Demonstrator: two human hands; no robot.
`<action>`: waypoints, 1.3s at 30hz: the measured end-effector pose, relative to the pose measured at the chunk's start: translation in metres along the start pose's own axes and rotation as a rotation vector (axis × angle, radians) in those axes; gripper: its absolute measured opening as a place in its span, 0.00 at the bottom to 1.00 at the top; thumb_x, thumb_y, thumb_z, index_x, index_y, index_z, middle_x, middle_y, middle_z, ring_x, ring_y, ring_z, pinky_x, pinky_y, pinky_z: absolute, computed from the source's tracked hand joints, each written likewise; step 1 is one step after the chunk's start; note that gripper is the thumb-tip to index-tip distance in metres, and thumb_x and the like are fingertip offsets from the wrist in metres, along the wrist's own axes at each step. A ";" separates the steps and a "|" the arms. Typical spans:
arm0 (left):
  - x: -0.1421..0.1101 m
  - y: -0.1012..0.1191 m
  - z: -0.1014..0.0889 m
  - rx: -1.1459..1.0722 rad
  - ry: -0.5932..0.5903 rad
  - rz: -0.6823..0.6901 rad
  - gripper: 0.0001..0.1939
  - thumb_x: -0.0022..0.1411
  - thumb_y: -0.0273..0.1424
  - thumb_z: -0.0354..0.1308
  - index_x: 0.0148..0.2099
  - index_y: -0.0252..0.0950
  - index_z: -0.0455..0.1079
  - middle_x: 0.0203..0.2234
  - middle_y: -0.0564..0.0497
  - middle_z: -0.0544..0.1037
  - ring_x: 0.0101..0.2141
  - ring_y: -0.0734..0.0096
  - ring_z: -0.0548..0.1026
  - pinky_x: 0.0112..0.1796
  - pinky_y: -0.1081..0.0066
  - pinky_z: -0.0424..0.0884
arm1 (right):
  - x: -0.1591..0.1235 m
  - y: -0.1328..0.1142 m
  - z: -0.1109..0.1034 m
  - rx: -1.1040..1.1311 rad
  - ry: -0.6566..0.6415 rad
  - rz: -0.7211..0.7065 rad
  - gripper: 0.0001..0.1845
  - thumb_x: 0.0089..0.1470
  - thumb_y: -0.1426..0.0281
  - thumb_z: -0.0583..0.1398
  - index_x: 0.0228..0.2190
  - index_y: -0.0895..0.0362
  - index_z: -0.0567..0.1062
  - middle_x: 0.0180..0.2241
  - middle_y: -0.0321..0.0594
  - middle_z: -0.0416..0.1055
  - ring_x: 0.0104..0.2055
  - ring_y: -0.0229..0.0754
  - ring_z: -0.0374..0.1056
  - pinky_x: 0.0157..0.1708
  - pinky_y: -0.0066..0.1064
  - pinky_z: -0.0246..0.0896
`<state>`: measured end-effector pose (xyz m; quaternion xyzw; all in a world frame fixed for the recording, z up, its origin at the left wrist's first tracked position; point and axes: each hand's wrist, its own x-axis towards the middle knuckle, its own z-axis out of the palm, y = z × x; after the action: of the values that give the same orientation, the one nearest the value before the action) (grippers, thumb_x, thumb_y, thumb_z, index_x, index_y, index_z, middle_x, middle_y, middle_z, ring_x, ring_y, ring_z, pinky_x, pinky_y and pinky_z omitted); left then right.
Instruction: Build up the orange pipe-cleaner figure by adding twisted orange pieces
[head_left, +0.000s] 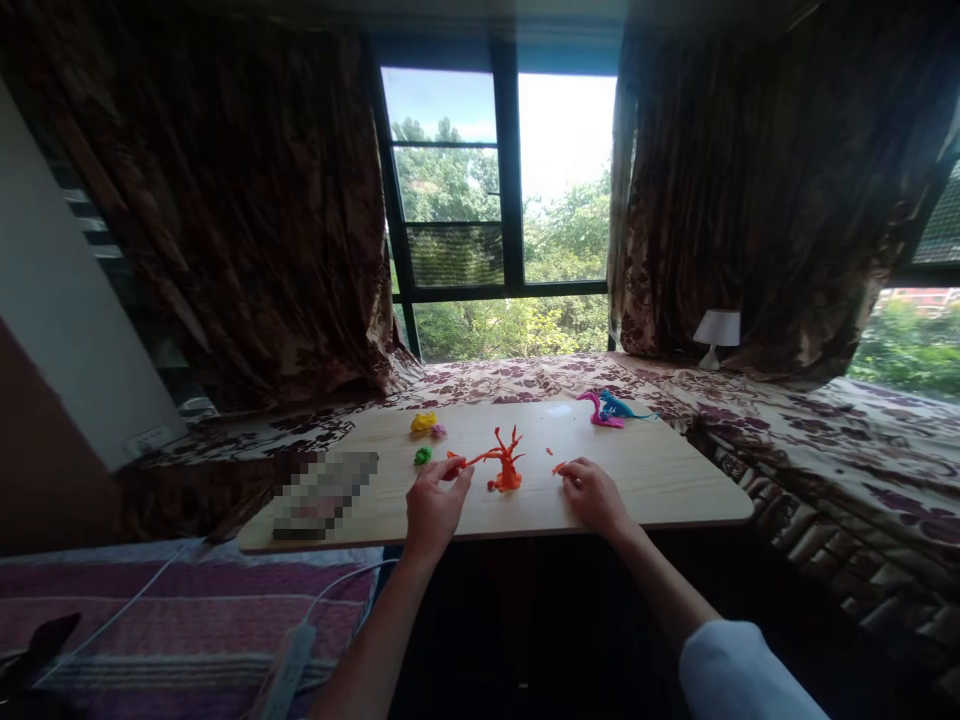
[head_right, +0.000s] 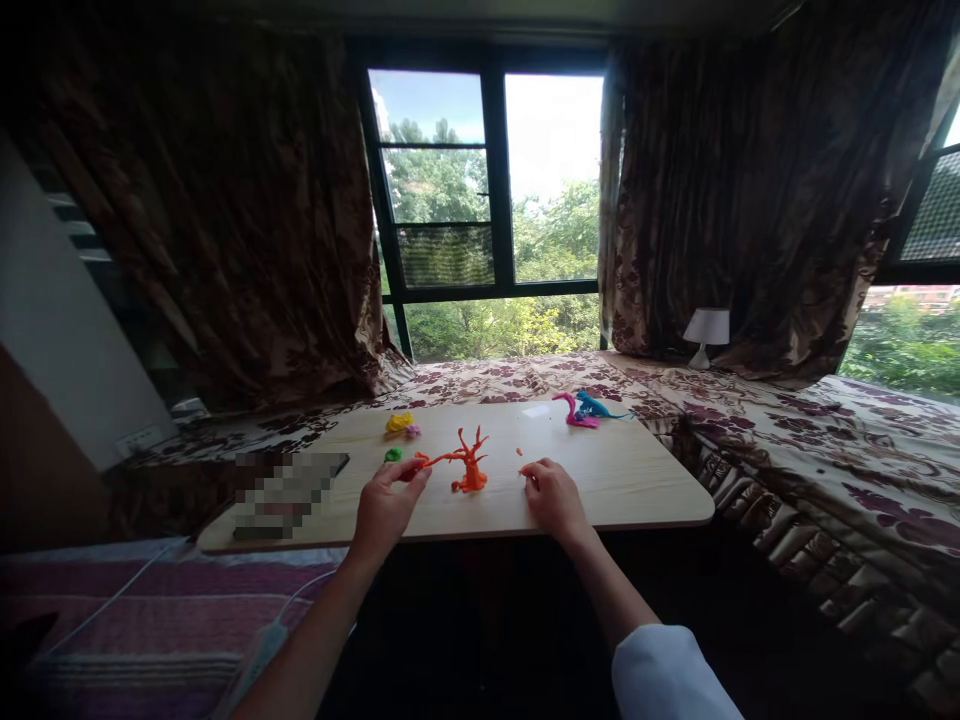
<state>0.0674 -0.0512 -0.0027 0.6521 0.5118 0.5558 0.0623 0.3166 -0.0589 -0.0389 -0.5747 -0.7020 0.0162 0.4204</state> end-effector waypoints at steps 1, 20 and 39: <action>0.001 0.000 0.000 0.009 0.002 0.005 0.14 0.52 0.39 0.55 0.36 0.37 0.73 0.29 0.52 0.74 0.31 0.70 0.72 0.39 0.70 0.67 | 0.000 0.000 0.000 -0.005 -0.001 -0.002 0.12 0.49 0.75 0.53 0.33 0.54 0.75 0.35 0.38 0.71 0.40 0.39 0.66 0.41 0.27 0.57; -0.051 0.009 0.003 0.298 -0.125 0.070 0.11 0.57 0.35 0.50 0.36 0.40 0.72 0.34 0.50 0.75 0.38 0.64 0.71 0.43 0.63 0.63 | -0.001 -0.002 0.001 -0.033 0.002 -0.012 0.13 0.48 0.75 0.52 0.31 0.54 0.75 0.35 0.38 0.71 0.40 0.40 0.66 0.41 0.28 0.56; -0.037 0.020 0.029 0.456 -0.315 0.213 0.15 0.61 0.36 0.45 0.46 0.40 0.68 0.48 0.46 0.70 0.49 0.61 0.64 0.52 0.55 0.49 | -0.002 -0.003 0.003 0.006 0.002 0.016 0.10 0.50 0.74 0.53 0.31 0.55 0.75 0.35 0.38 0.71 0.40 0.40 0.66 0.41 0.29 0.58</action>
<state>0.1070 -0.0737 -0.0253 0.7777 0.5361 0.3217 -0.0658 0.3126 -0.0597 -0.0403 -0.5790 -0.6968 0.0213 0.4227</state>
